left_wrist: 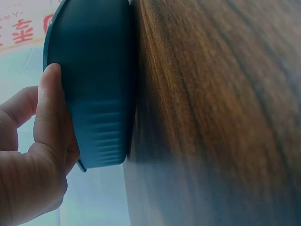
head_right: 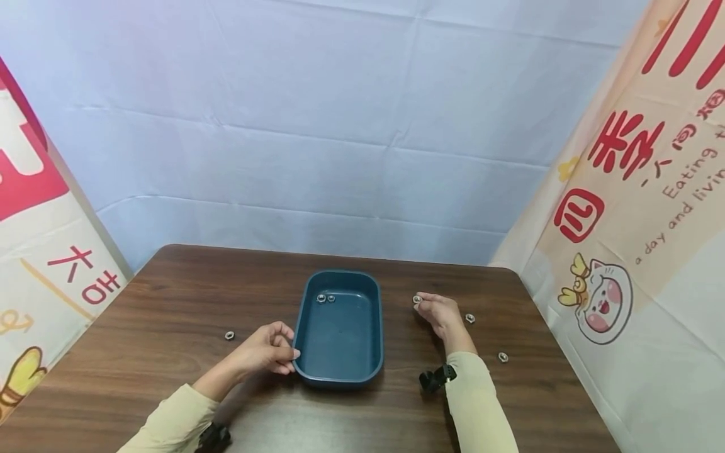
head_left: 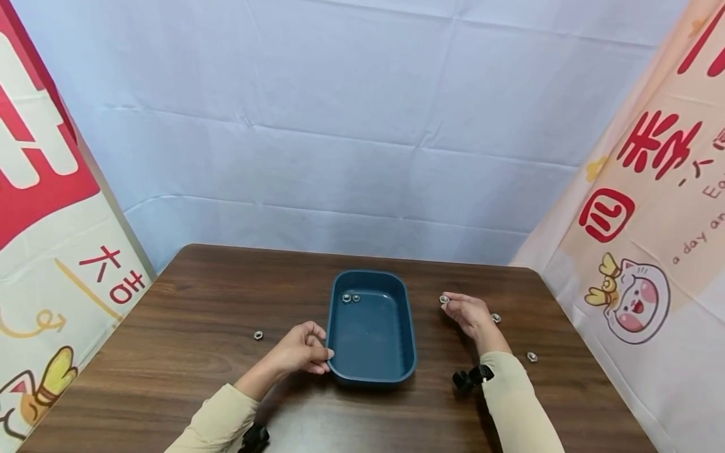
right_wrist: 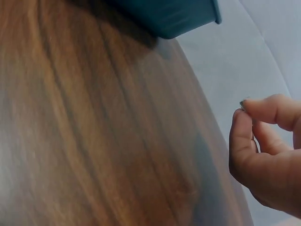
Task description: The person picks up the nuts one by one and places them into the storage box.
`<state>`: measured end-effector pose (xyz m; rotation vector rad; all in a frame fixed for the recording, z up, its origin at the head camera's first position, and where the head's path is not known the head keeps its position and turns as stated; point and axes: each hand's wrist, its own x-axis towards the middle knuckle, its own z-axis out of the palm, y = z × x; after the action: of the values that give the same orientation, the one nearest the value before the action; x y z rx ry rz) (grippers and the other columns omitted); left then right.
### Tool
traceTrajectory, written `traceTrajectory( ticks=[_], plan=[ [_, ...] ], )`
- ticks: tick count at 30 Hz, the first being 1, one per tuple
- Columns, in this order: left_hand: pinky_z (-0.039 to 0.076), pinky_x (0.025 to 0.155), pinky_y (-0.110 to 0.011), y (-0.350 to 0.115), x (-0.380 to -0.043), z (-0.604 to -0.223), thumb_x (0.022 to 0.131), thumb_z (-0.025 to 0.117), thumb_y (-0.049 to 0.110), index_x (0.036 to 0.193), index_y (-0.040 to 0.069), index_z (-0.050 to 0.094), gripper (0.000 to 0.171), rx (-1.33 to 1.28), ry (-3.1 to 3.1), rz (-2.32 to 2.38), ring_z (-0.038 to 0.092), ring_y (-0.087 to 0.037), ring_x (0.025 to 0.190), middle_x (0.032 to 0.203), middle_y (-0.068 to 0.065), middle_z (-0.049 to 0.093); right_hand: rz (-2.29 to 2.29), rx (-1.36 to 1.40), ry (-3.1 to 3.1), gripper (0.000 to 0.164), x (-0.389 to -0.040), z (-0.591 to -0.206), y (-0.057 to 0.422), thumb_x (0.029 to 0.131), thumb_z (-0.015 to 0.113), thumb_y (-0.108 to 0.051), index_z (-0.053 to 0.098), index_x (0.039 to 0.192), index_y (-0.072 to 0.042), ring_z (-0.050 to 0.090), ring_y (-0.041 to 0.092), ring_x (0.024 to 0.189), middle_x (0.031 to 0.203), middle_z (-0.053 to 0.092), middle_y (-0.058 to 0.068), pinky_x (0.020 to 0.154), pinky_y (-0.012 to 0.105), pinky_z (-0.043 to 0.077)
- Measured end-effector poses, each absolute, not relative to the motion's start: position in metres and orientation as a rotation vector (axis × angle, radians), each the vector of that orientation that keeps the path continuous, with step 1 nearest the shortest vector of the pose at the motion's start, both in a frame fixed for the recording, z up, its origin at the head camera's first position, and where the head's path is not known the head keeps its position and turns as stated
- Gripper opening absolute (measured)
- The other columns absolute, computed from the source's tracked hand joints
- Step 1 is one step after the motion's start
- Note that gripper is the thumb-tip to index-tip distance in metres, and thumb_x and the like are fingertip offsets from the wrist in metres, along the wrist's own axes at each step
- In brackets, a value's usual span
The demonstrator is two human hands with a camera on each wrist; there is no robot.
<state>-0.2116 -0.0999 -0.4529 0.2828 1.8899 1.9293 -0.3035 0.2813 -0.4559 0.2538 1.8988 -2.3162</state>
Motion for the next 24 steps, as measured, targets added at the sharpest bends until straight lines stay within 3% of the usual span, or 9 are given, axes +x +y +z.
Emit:
traceTrajectory(
  ticks=[7, 14, 24],
  plan=[
    [0.056, 0.055, -0.033, -0.099, -0.21, -0.452, 0.08, 0.065, -0.003, 0.104, -0.008, 0.038, 0.037, 0.273, 1.898, 1.927, 0.064, -0.022, 0.057, 0.073, -0.015, 0.058, -2.233, 0.184, 2.002, 0.036, -0.295, -0.448, 0.272, 0.087, 0.053, 0.01, 0.048, 0.122, 0.017, 0.062, 0.01, 0.078, 0.088, 0.065, 0.001, 0.075, 0.023, 0.052],
    [0.056, 0.055, -0.033, -0.099, -0.211, -0.455, 0.08, 0.066, -0.003, 0.103, -0.007, 0.039, 0.035, 0.271, 1.899, 1.928, 0.064, -0.021, 0.057, 0.072, -0.015, 0.058, -2.188, 0.072, 2.021, 0.04, -0.289, -0.44, 0.261, 0.085, 0.051, 0.012, 0.041, 0.123, 0.022, 0.06, 0.01, 0.071, 0.085, 0.064, 0.005, 0.067, 0.021, 0.052],
    [0.056, 0.055, -0.033, -0.1, -0.211, -0.452, 0.08, 0.065, -0.003, 0.103, -0.007, 0.038, 0.035, 0.264, 1.903, 1.925, 0.064, -0.022, 0.058, 0.073, -0.015, 0.058, -2.169, 0.007, 2.002, 0.032, -0.293, -0.431, 0.245, 0.084, 0.05, 0.014, 0.046, 0.115, 0.019, 0.059, 0.012, 0.068, 0.08, 0.061, 0.006, 0.059, 0.021, 0.049]
  ],
)
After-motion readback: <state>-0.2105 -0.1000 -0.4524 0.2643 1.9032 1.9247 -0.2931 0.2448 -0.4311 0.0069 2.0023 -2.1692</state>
